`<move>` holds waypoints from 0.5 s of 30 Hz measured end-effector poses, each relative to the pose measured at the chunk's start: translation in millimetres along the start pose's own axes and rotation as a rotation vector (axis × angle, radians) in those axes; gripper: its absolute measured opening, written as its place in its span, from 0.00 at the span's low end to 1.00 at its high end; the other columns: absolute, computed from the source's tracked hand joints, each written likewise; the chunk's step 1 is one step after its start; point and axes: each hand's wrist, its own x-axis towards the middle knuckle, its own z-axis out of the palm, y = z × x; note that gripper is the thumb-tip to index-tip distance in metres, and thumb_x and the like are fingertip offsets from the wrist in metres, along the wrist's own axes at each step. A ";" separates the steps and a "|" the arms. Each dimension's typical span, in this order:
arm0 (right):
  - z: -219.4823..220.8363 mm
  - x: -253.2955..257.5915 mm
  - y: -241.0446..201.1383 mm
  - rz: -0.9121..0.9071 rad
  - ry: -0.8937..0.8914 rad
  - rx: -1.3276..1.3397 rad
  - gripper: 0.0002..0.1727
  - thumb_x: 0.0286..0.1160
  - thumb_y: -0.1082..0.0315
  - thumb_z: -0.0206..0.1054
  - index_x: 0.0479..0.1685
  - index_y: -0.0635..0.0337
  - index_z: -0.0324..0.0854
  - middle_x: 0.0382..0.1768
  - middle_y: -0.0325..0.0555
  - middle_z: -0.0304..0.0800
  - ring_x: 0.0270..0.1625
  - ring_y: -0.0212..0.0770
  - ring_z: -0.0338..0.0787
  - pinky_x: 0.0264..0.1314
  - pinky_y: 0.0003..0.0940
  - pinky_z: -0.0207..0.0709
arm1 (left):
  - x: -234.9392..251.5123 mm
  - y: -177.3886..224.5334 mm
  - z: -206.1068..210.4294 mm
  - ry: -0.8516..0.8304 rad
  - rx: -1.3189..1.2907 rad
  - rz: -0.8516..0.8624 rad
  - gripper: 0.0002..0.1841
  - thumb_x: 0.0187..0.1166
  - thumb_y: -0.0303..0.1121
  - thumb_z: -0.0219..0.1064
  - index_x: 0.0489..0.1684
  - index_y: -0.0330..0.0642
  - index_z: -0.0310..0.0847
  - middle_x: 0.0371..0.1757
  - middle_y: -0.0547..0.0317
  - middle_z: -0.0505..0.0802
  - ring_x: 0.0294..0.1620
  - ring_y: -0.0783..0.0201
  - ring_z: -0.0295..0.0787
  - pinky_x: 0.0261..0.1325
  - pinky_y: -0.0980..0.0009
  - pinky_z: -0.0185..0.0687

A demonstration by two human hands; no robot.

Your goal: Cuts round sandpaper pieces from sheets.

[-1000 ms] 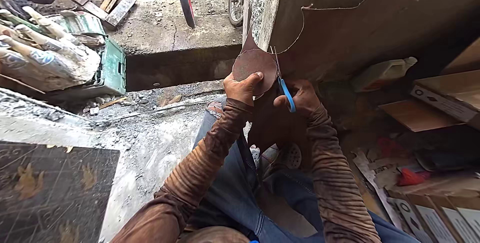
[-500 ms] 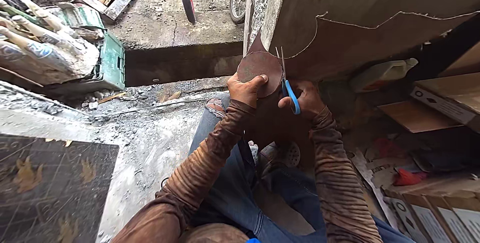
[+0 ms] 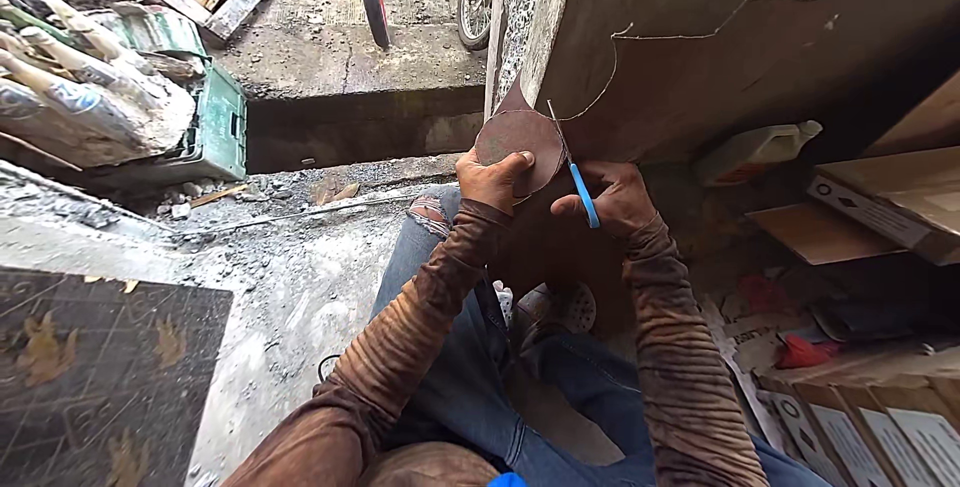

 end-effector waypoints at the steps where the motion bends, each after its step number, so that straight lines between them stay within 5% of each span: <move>1: -0.2 0.1 1.2 -0.016 0.008 -0.002 0.29 0.43 0.35 0.87 0.25 0.51 0.87 0.13 0.28 0.78 0.13 0.23 0.70 0.14 0.23 0.65 | 0.2 -0.8 -0.4 0.005 -0.003 -0.012 0.19 0.56 0.18 0.80 0.48 0.37 0.87 0.39 0.49 0.96 0.38 0.57 0.95 0.41 0.57 0.94; 7: -4.8 0.6 -0.3 0.018 -0.040 0.071 0.28 0.42 0.39 0.89 0.27 0.52 0.87 0.14 0.30 0.78 0.13 0.24 0.70 0.15 0.22 0.64 | -0.4 -3.6 -2.4 -0.005 -0.005 0.012 0.19 0.57 0.19 0.80 0.48 0.38 0.87 0.39 0.50 0.96 0.38 0.58 0.95 0.42 0.58 0.94; 11: -8.2 2.4 -10.3 0.060 -0.151 0.176 0.36 0.45 0.32 0.85 0.42 0.53 0.90 0.21 0.30 0.87 0.20 0.23 0.80 0.21 0.21 0.76 | -6.3 -3.5 -3.0 -0.039 0.000 0.104 0.19 0.57 0.17 0.80 0.48 0.36 0.86 0.38 0.49 0.96 0.37 0.58 0.96 0.43 0.58 0.95; 15: -9.1 1.6 -13.4 -0.001 -0.135 0.134 0.37 0.48 0.29 0.82 0.38 0.54 0.88 0.17 0.31 0.84 0.16 0.25 0.78 0.15 0.23 0.73 | -11.0 0.4 0.7 -0.041 -0.062 0.162 0.19 0.55 0.15 0.80 0.46 0.33 0.86 0.36 0.49 0.96 0.36 0.59 0.96 0.43 0.59 0.96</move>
